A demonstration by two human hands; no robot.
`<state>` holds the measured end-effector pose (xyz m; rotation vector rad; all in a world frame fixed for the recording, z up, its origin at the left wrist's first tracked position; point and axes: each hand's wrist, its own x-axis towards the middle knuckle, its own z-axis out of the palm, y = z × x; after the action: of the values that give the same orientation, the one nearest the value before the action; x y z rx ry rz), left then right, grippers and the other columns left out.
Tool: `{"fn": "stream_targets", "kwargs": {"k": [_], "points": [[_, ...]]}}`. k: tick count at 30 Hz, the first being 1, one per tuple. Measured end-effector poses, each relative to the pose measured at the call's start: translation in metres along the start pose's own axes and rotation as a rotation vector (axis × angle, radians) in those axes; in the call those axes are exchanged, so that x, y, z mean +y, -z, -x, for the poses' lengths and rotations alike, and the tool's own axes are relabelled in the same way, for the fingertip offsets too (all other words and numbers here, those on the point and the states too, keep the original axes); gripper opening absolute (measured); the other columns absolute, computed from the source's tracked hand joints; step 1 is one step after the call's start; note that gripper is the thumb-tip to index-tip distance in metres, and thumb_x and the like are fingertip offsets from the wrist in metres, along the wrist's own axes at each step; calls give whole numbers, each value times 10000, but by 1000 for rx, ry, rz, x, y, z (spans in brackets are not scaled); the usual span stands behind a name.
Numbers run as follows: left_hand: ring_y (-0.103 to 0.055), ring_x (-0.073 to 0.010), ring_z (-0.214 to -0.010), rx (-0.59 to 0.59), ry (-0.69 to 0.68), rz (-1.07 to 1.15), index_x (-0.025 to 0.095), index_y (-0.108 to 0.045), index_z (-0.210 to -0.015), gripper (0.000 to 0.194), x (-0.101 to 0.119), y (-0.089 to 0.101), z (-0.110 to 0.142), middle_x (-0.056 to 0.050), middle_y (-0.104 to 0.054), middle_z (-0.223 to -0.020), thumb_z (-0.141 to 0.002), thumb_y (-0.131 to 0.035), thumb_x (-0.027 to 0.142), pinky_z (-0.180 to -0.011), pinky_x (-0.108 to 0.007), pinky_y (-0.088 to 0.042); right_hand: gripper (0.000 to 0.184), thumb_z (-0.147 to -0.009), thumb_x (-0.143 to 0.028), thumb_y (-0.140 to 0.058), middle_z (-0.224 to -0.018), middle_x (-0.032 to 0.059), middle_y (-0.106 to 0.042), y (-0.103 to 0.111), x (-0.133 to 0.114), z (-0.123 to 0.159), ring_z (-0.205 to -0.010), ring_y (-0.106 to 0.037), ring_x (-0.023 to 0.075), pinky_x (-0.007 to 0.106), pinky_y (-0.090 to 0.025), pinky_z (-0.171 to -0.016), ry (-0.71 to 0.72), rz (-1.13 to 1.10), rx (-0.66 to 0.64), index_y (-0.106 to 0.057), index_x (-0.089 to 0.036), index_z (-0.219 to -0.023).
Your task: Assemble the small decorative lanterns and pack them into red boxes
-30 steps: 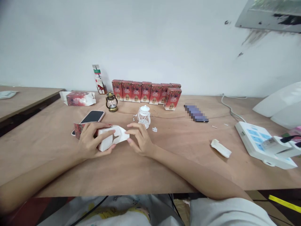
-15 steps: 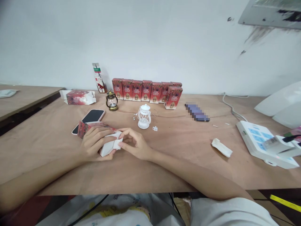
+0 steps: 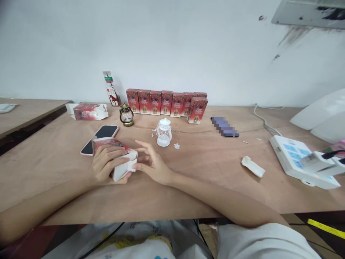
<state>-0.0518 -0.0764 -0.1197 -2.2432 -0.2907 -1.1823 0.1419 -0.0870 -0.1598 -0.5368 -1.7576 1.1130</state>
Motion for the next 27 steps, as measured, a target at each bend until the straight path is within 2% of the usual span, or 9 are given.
{"fn": "stream_targets", "kwargs": {"k": [2,6,12,15,21,24,26,27], "points": [[-663,-218,-805,22,-16,23,180,-560,-1001,352,-1,-1,3,-77,-694,-867,-705,-667,338,-686,-358,-526,695,-844,-473,-601,-1312,113,-520,1,0,-1,-1054,-614,163,320,-555,-865,13,21,-60,-239,-276,-1403],[-671,-210,-826,19,-26,89,175,-543,-1008,351,-1,-2,7,-76,-690,-863,-720,-655,341,-715,-361,-535,571,-888,-445,-547,-1382,93,-484,2,-6,-1,-1191,-544,181,306,-541,-898,63,117,-144,-337,-262,-1386],[-672,-206,-853,23,12,113,198,-535,-1006,341,1,-3,5,-75,-697,-911,-718,-668,323,-740,-356,-535,453,-941,-432,-450,-1294,87,-559,-1,-16,2,-1198,-532,172,324,-500,-963,65,211,-109,-400,-227,-1342],[-670,-207,-852,17,11,129,191,-532,-1014,342,2,-3,3,-80,-697,-907,-726,-662,322,-741,-354,-531,444,-926,-467,-466,-1250,79,-575,-3,-16,3,-1177,-537,179,332,-505,-944,40,150,-77,-428,-234,-1302],[-670,-202,-855,28,-43,113,223,-535,-983,302,3,-4,5,-36,-680,-868,-741,-652,362,-727,-345,-520,438,-818,-484,-637,-1156,37,-580,-12,-12,5,-968,-614,150,307,-551,-817,-82,-123,-17,-467,-279,-1166],[-653,-205,-874,21,-93,92,234,-546,-990,351,3,-2,6,-26,-656,-877,-739,-646,458,-777,-368,-497,418,-801,-488,-652,-1188,29,-546,-14,-9,7,-970,-612,147,307,-568,-785,-72,-155,3,-462,-298,-1121],[-624,-242,-956,45,6,61,261,-547,-1043,452,3,1,4,-37,-623,-944,-729,-605,582,-867,-436,-462,370,-814,-471,-643,-1268,43,-485,-12,-6,7,-1049,-592,161,316,-569,-805,0,-60,58,-476,-301,-1098],[-595,-268,-1019,76,107,37,275,-538,-1087,504,1,4,1,-50,-594,-1010,-723,-585,621,-907,-473,-440,339,-828,-454,-630,-1306,53,-452,-10,-5,7,-1094,-575,172,331,-562,-837,47,44,88,-491,-299,-1096]]}}
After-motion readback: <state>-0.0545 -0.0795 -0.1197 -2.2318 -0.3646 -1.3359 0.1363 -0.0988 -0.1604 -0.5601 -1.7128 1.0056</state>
